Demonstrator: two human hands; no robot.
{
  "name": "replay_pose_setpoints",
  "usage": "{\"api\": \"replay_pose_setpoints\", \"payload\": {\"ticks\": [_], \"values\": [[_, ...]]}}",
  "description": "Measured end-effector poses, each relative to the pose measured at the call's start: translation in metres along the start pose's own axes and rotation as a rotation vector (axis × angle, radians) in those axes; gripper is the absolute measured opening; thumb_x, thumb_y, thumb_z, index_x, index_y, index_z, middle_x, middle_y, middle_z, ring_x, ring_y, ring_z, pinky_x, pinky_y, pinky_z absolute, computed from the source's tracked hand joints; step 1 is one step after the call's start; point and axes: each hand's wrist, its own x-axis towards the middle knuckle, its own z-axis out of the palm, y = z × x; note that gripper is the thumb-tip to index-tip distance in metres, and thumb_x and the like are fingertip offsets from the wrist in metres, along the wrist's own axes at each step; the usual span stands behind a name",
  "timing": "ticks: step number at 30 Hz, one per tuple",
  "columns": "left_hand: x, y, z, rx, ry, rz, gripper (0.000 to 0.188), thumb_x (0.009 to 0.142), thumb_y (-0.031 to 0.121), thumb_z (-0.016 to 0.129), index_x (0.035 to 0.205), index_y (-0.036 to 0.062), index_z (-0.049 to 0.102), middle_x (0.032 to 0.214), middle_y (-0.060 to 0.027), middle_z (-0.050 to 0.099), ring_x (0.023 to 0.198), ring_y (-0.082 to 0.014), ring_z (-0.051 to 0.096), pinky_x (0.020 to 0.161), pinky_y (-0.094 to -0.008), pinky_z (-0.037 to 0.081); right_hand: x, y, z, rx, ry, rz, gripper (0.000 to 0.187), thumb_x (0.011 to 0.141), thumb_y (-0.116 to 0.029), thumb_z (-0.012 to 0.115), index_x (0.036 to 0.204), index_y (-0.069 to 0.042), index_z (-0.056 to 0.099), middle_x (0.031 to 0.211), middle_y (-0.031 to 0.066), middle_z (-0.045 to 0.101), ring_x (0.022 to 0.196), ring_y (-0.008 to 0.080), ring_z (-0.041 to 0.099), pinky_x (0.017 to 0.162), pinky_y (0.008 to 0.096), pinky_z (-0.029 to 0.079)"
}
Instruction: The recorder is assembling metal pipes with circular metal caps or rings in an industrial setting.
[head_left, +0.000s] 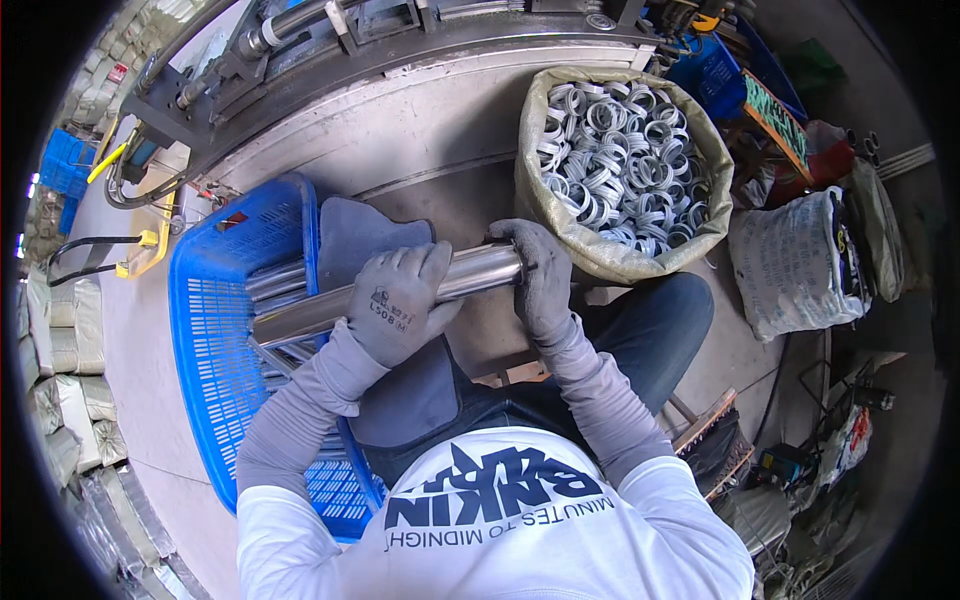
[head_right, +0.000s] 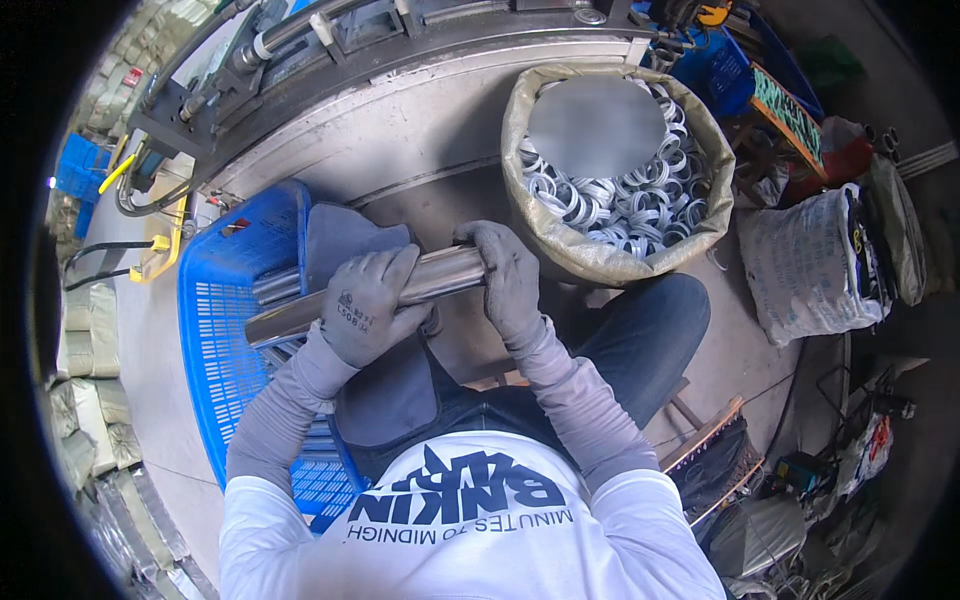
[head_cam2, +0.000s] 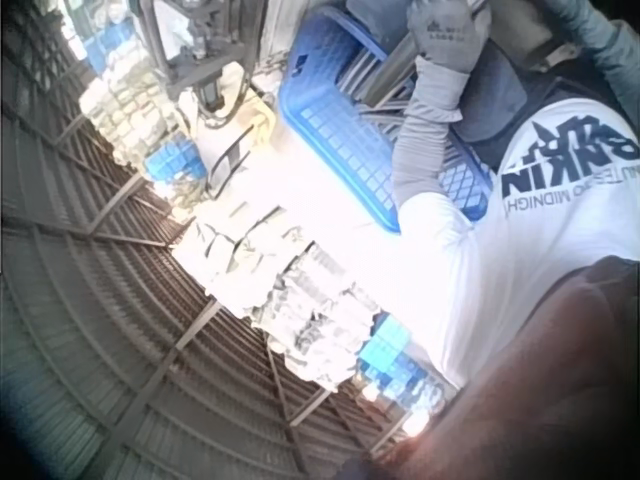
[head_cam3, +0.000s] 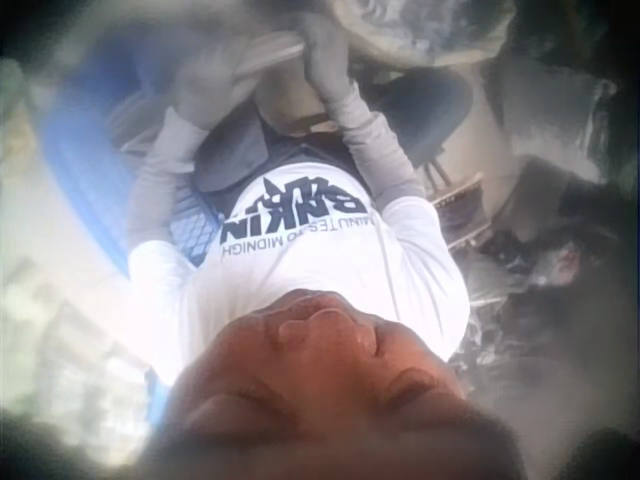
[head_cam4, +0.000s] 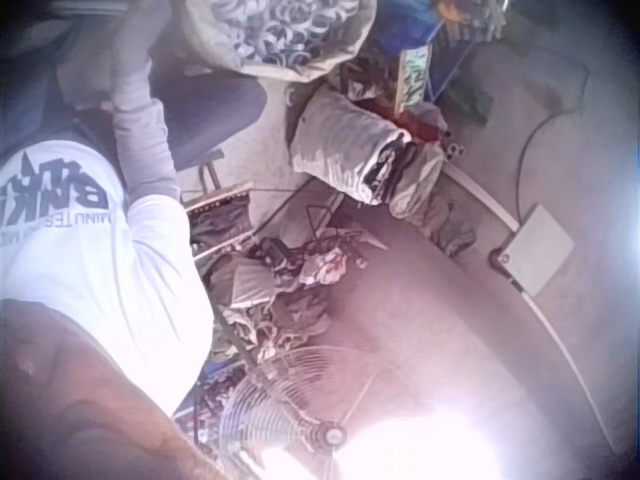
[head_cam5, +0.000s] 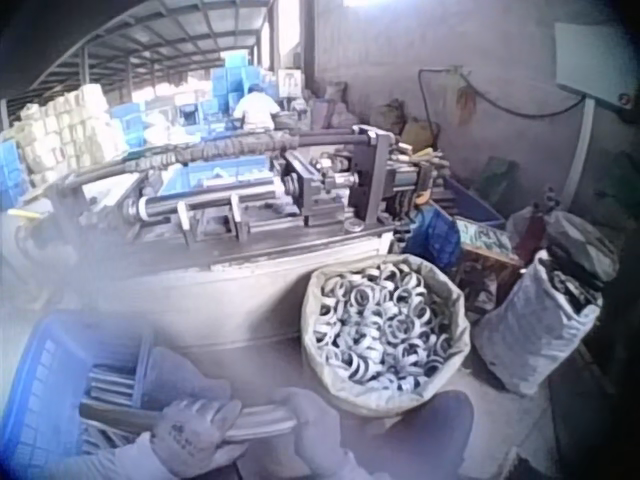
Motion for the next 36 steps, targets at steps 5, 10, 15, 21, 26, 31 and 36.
{"api": "replay_pose_setpoints", "payload": {"ticks": [5, 10, 15, 21, 26, 31, 36], "values": [[0.002, 0.003, 0.003, 0.007, 0.006, 0.002, 0.066, 0.077, 0.032, 0.082, 0.131, 0.0003, 0.060, 0.112, -0.0158, 0.069, 0.099, -0.0335, 0.068, 0.091, -0.0462, 0.053, -0.001, -0.003, 0.009, -0.190, 0.044, -0.012, 0.030, 0.108, -0.015, 0.046, 0.110, 0.004, 0.069, 0.105, 0.0160, 0.071, 0.096, 0.0270, 0.070, 0.090, 0.0345, 0.054], [0.001, -0.001, 0.002, 0.007, -0.012, 0.007, 0.066, 0.077, 0.031, 0.082, 0.131, -0.0001, 0.060, 0.112, -0.0168, 0.069, 0.101, -0.0344, 0.068, 0.091, -0.0464, 0.053, 0.000, -0.012, 0.011, 0.065, -0.009, 0.370, 0.033, 0.109, -0.019, 0.043, 0.110, 0.004, 0.067, 0.104, 0.0145, 0.069, 0.096, 0.0220, 0.067, 0.089, 0.0339, 0.052], [-0.004, -0.009, -0.004, -0.012, -0.008, 0.011, 0.065, 0.077, 0.031, 0.082, 0.130, 0.0004, 0.061, 0.112, -0.0179, 0.070, 0.102, -0.0351, 0.069, 0.090, -0.0471, 0.053, 0.017, -0.015, -0.032, 0.140, -0.447, 0.280, 0.048, 0.107, -0.023, 0.056, 0.149, 0.000, 0.054, 0.136, 0.0118, 0.064, 0.123, 0.0181, 0.060, 0.107, 0.0308, 0.046], [-0.006, -0.011, -0.007, -0.054, 0.104, 0.025, 0.065, 0.076, 0.032, 0.083, 0.130, 0.0022, 0.062, 0.111, -0.0175, 0.070, 0.098, -0.0357, 0.070, 0.087, -0.0464, 0.054, 0.012, -0.037, -0.045, 0.449, -0.526, 0.459, 0.091, 0.086, -0.009, 0.083, 0.164, -0.003, 0.035, 0.150, 0.0112, 0.054, 0.134, 0.0168, 0.051, 0.116, 0.0329, 0.040], [-0.007, -0.011, -0.017, -0.135, 0.175, 0.073, 0.067, 0.070, 0.025, 0.087, 0.128, 0.0015, 0.064, 0.111, -0.0199, 0.072, 0.096, -0.0389, 0.070, 0.084, -0.0476, 0.055, 0.010, -0.045, -0.047, 0.472, -0.484, 0.424, 0.100, 0.079, -0.008, 0.090, 0.162, 0.000, 0.035, 0.150, 0.0115, 0.054, 0.135, 0.0165, 0.051, 0.116, 0.0327, 0.040], [-0.018, -0.024, -0.028, -0.288, 0.155, 0.059, 0.071, 0.065, 0.017, 0.089, 0.129, -0.0003, 0.064, 0.114, -0.0214, 0.072, 0.099, -0.0407, 0.071, 0.087, -0.0470, 0.056, 0.009, -0.062, -0.038, 0.587, -0.461, 0.419, 0.102, 0.077, -0.011, 0.094, 0.160, 0.003, 0.037, 0.150, 0.0122, 0.055, 0.134, 0.0169, 0.053, 0.116, 0.0336, 0.041], [-0.018, -0.030, -0.029, -0.348, 0.142, 0.049, 0.075, 0.064, 0.015, 0.090, 0.132, -0.0012, 0.064, 0.117, -0.0220, 0.072, 0.103, -0.0401, 0.072, 0.091, -0.0458, 0.056, 0.013, -0.071, -0.039, 0.530, -0.430, 0.391, 0.102, 0.077, -0.013, 0.096, 0.159, 0.005, 0.037, 0.149, 0.0133, 0.056, 0.134, 0.0172, 0.054, 0.116, 0.0334, 0.041]]}}
